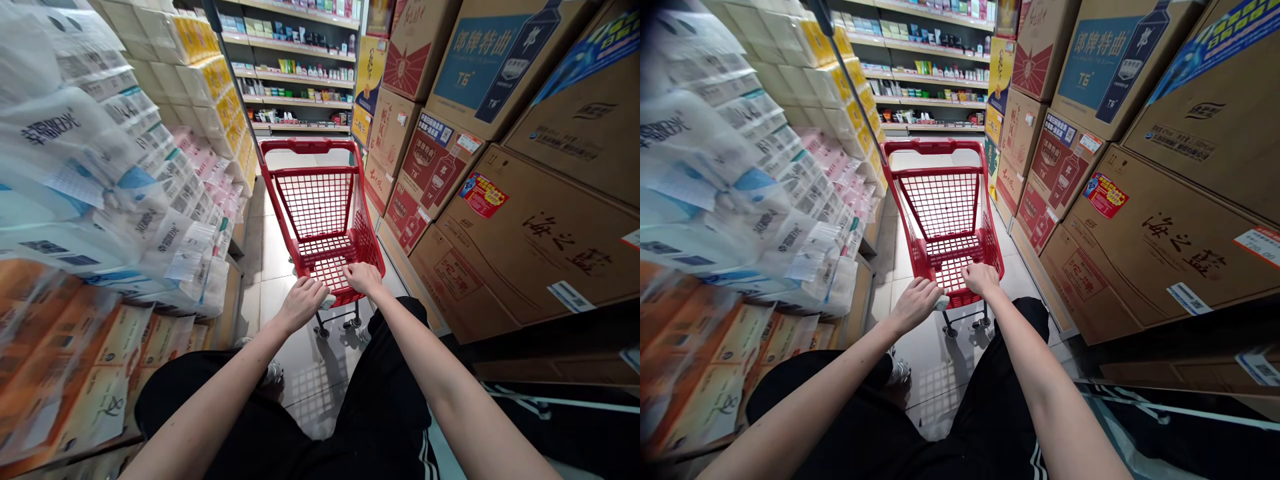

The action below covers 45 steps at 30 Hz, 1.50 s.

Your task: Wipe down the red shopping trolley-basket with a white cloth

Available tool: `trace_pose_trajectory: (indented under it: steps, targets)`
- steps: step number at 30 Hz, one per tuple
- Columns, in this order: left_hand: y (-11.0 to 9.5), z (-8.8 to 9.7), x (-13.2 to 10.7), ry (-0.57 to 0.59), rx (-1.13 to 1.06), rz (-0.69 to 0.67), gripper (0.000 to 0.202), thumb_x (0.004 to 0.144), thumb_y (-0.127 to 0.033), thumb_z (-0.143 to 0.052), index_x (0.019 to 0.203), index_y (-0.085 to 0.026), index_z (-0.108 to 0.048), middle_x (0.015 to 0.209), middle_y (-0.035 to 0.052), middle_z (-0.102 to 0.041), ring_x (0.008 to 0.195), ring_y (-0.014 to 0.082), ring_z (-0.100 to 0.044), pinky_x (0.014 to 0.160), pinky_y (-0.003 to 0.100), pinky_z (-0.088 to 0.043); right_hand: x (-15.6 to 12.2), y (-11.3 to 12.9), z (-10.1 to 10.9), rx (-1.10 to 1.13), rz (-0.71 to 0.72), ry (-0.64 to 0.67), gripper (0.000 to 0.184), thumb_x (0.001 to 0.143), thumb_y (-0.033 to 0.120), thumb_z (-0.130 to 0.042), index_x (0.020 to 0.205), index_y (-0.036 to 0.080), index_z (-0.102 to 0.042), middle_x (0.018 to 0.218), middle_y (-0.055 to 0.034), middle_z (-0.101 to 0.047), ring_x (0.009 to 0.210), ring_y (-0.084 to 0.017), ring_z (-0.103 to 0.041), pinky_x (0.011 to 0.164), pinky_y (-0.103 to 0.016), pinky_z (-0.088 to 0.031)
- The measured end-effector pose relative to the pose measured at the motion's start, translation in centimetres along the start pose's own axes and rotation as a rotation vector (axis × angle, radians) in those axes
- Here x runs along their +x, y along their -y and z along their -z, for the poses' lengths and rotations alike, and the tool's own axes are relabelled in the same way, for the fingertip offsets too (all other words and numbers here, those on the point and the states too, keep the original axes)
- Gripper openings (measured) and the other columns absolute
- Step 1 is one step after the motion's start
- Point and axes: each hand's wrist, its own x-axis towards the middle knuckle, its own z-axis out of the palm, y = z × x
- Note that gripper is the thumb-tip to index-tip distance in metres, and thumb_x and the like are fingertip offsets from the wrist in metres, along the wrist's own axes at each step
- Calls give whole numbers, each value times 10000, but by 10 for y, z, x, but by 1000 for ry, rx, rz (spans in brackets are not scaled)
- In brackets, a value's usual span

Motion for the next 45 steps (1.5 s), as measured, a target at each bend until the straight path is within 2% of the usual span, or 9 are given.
trace_pose_trajectory:
  steps: [7, 14, 17, 20, 24, 27, 31, 34, 45]
  targets:
    - [-17, 3, 4, -6, -19, 21, 149, 928, -200, -368, 904, -181, -514, 804, 43, -536, 761, 178, -486, 768, 346, -364, -1, -12, 4, -23, 49, 30, 547, 942, 502, -223, 873, 228, -691, 937, -52, -700, 868, -182, -617, 713, -246, -378]
    - [-30, 1, 2, -19, -19, 6, 127, 922, -210, -396, 952, -181, -516, 806, 33, -532, 765, 170, -485, 775, 342, -372, 5, -21, 4, -40, 63, 20, 491, 933, 476, -267, 843, 238, -686, 909, -45, -705, 839, -189, -623, 694, -257, -373]
    - [-22, 2, -2, -6, -49, -102, 138, 917, -195, -408, 1001, -192, -517, 831, 32, -547, 771, 164, -493, 773, 336, -381, 10, -22, 3, -52, 61, 14, 484, 924, 491, -281, 841, 241, -687, 922, -48, -705, 847, -194, -623, 702, -265, -375]
    - [-5, 5, -10, 16, -85, -211, 162, 914, -180, -416, 1037, -200, -518, 860, 29, -570, 781, 156, -507, 803, 340, -390, 15, -19, 2, -55, 77, 17, 488, 925, 494, -281, 826, 241, -687, 911, -45, -706, 853, -192, -621, 727, -269, -375]
    - [20, 11, -26, 22, -140, -302, 168, 910, -152, -422, 1035, -203, -523, 1014, 42, -596, 959, 163, -525, 940, 372, -361, 22, -10, -1, -54, 103, 29, 496, 928, 494, -277, 822, 239, -689, 909, -41, -707, 861, -188, -618, 755, -268, -372]
    - [29, 13, -35, -4, -154, -277, 161, 911, -154, -424, 1031, -198, -522, 1102, 52, -584, 1048, 173, -504, 995, 393, -329, 27, -2, -4, -47, 119, 25, 496, 929, 492, -279, 821, 237, -691, 916, -40, -707, 861, -185, -617, 771, -266, -369]
    - [29, 16, -39, 25, -140, -180, 153, 922, -165, -399, 1007, -191, -522, 975, 49, -594, 941, 165, -522, 948, 387, -351, 30, 10, -6, -49, 136, 6, 469, 932, 464, -292, 833, 239, -692, 917, -39, -709, 853, -183, -620, 775, -272, -372]
    - [28, 17, -38, 48, -131, -172, 151, 927, -175, -387, 999, -191, -519, 883, 34, -581, 850, 157, -511, 904, 367, -359, 30, 18, -8, -66, 120, 17, 468, 946, 425, -275, 865, 241, -698, 932, -43, -709, 878, -182, -622, 780, -273, -378]
    - [21, 21, -26, 9, -133, -107, 157, 933, -176, -363, 947, -189, -518, 807, 21, -558, 787, 155, -482, 832, 331, -339, 33, 46, -18, -50, 43, 56, 407, 919, 396, -335, 925, 215, -700, 932, -68, -706, 874, -196, -634, 719, -268, -396]
